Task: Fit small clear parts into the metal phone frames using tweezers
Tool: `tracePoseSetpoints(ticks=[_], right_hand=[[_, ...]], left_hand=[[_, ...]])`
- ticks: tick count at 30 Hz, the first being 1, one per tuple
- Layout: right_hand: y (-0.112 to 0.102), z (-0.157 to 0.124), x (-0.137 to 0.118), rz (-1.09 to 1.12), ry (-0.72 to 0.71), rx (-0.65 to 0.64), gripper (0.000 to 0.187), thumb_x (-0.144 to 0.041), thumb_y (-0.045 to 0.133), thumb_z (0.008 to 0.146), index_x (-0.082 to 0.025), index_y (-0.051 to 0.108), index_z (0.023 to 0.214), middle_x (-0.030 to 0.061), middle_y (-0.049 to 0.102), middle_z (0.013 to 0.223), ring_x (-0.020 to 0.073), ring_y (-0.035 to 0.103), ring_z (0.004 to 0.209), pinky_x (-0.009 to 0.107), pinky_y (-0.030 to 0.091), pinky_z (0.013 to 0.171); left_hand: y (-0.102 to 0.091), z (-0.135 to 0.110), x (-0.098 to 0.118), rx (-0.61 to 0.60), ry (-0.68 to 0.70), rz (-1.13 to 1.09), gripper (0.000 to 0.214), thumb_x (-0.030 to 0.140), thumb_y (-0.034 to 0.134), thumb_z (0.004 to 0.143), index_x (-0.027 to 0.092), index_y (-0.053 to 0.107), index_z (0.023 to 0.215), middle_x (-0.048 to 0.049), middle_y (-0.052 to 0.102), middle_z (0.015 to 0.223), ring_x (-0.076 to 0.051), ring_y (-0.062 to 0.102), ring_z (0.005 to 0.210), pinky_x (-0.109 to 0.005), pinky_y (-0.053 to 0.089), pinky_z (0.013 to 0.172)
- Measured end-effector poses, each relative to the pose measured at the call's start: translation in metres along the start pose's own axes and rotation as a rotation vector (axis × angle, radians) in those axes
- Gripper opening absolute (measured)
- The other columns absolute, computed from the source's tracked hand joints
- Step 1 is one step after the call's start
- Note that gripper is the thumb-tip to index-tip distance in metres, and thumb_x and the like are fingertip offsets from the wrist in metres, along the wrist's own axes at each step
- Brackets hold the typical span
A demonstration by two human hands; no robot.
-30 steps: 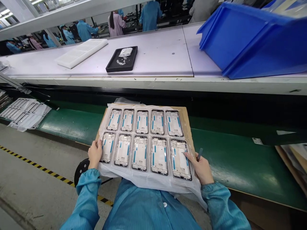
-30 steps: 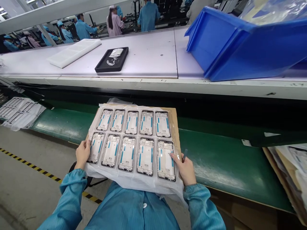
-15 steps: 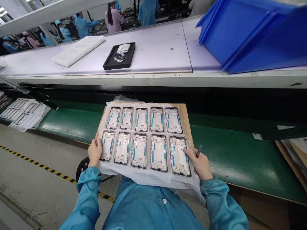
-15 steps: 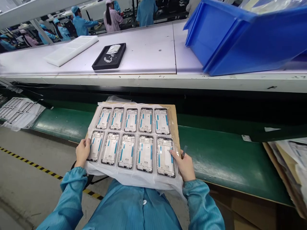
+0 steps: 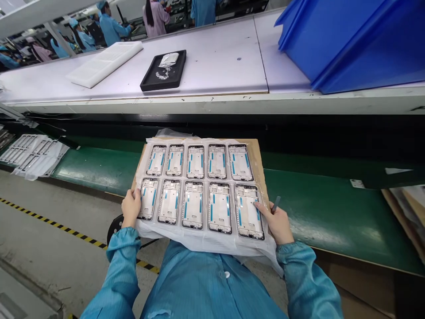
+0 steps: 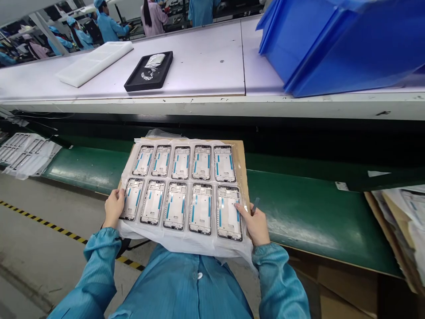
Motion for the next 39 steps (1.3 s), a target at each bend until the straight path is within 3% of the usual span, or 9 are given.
tracePoseSetpoints(ticks=[17, 24, 34, 36, 39], right_hand=[[0.003, -0.003, -0.007, 0.077, -0.002, -0.019, 0.056, -0.064, 0.084, 0.054, -0.017, 0.075, 0.084, 0.0064, 0.078, 0.081, 0.0248, 0.069, 0.074, 0.033, 0.055, 0.067], [-0.001, -0.016, -0.020, 0.020, -0.090, -0.002, 0.058, -0.069, 0.084, 0.054, -0.018, 0.071, 0.079, 0.0077, 0.076, 0.079, 0.0249, 0.068, 0.075, 0.033, 0.054, 0.067], [-0.023, -0.084, -0.036, 0.080, -0.218, 0.079, 0.054, -0.068, 0.081, 0.060, -0.019, 0.069, 0.079, 0.0058, 0.074, 0.077, 0.0225, 0.066, 0.071, 0.032, 0.054, 0.066], [-0.035, -0.105, -0.035, 0.090, -0.224, 0.135, 0.054, -0.067, 0.081, 0.061, -0.018, 0.069, 0.080, 0.0059, 0.074, 0.077, 0.0229, 0.065, 0.072, 0.033, 0.054, 0.066], [-0.059, -0.142, -0.033, 0.098, -0.204, 0.232, 0.054, -0.065, 0.083, 0.061, -0.017, 0.071, 0.082, 0.0071, 0.075, 0.079, 0.0244, 0.067, 0.073, 0.034, 0.055, 0.066]], left_hand=[[-0.001, -0.002, 0.003, 0.017, 0.022, 0.001, 0.041, 0.043, 0.037, 0.100, 0.015, 0.064, 0.113, -0.0210, 0.073, 0.113, -0.039, 0.067, 0.110, -0.045, 0.052, 0.091], [-0.012, -0.002, 0.007, 0.033, 0.038, -0.046, 0.038, 0.043, 0.042, 0.096, 0.015, 0.066, 0.107, -0.0195, 0.074, 0.113, -0.035, 0.067, 0.111, -0.042, 0.051, 0.095], [-0.056, -0.023, 0.018, 0.160, 0.075, -0.264, 0.037, 0.055, 0.047, 0.082, 0.021, 0.061, 0.083, -0.0153, 0.075, 0.094, -0.034, 0.069, 0.098, -0.042, 0.053, 0.090], [-0.069, -0.022, 0.022, 0.130, 0.139, -0.294, 0.038, 0.058, 0.048, 0.078, 0.022, 0.059, 0.079, -0.0132, 0.074, 0.088, -0.034, 0.069, 0.093, -0.042, 0.054, 0.083], [-0.072, -0.009, 0.019, -0.028, 0.229, -0.296, 0.040, 0.061, 0.050, 0.075, 0.023, 0.060, 0.072, -0.0084, 0.072, 0.072, -0.031, 0.067, 0.076, -0.038, 0.051, 0.065]])
Point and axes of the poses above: each hand's wrist, its own z-axis towards the middle knuckle, its own y-axis out of the palm, x = y × z, the point moved 1 cm from there along z, towards the middle knuckle
